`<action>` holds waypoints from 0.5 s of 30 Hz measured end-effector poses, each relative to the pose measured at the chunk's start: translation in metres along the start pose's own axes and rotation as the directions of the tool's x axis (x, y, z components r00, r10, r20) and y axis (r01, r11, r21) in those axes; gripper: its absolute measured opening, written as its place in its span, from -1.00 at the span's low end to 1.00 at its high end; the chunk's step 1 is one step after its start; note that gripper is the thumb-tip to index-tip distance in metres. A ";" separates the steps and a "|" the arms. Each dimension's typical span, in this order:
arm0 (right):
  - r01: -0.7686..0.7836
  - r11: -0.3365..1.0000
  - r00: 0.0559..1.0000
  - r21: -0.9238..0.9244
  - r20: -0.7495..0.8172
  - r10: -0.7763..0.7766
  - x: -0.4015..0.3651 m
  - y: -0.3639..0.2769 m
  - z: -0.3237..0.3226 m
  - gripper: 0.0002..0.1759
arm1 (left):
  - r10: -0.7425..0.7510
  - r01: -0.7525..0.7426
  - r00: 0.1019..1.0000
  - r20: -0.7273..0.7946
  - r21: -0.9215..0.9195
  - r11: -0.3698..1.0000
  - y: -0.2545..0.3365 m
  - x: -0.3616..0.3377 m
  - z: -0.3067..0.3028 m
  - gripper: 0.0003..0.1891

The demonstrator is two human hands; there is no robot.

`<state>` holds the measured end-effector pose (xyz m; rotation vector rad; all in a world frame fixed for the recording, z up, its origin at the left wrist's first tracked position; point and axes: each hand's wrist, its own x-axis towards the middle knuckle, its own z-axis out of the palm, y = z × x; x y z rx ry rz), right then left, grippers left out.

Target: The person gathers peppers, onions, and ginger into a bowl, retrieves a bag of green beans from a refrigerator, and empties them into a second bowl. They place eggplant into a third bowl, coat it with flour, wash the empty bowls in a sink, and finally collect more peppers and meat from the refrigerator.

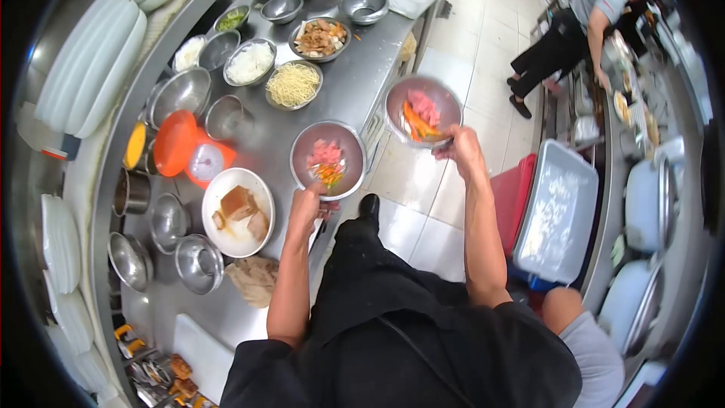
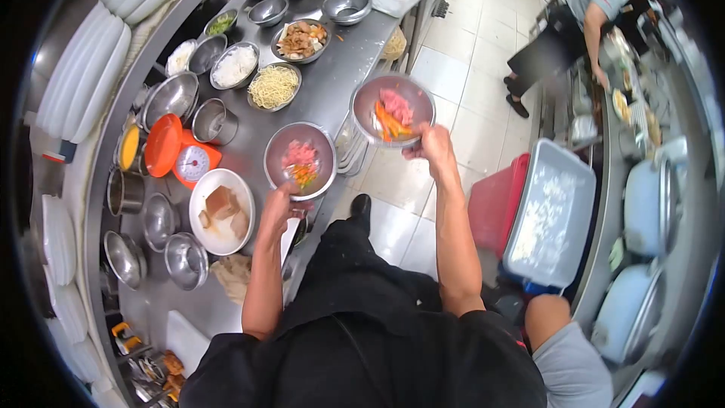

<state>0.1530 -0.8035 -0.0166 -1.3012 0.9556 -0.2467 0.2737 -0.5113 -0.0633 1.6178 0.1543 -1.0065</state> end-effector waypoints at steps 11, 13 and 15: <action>0.307 0.949 0.944 0.067 -0.150 -0.295 0.126 -0.192 -0.051 -0.65 | -0.090 0.139 0.942 0.323 -0.132 0.981 0.120 0.202 0.147 -0.53; 0.333 0.941 0.935 0.056 -0.152 -0.321 0.137 -0.203 -0.077 -0.55 | -0.097 0.168 0.941 0.323 -0.198 0.966 0.135 0.219 0.160 -0.54; 0.346 0.937 0.930 0.048 -0.150 -0.336 0.159 -0.217 -0.094 -0.42 | -0.043 0.142 0.929 0.367 -0.246 0.959 0.139 0.260 0.172 -0.37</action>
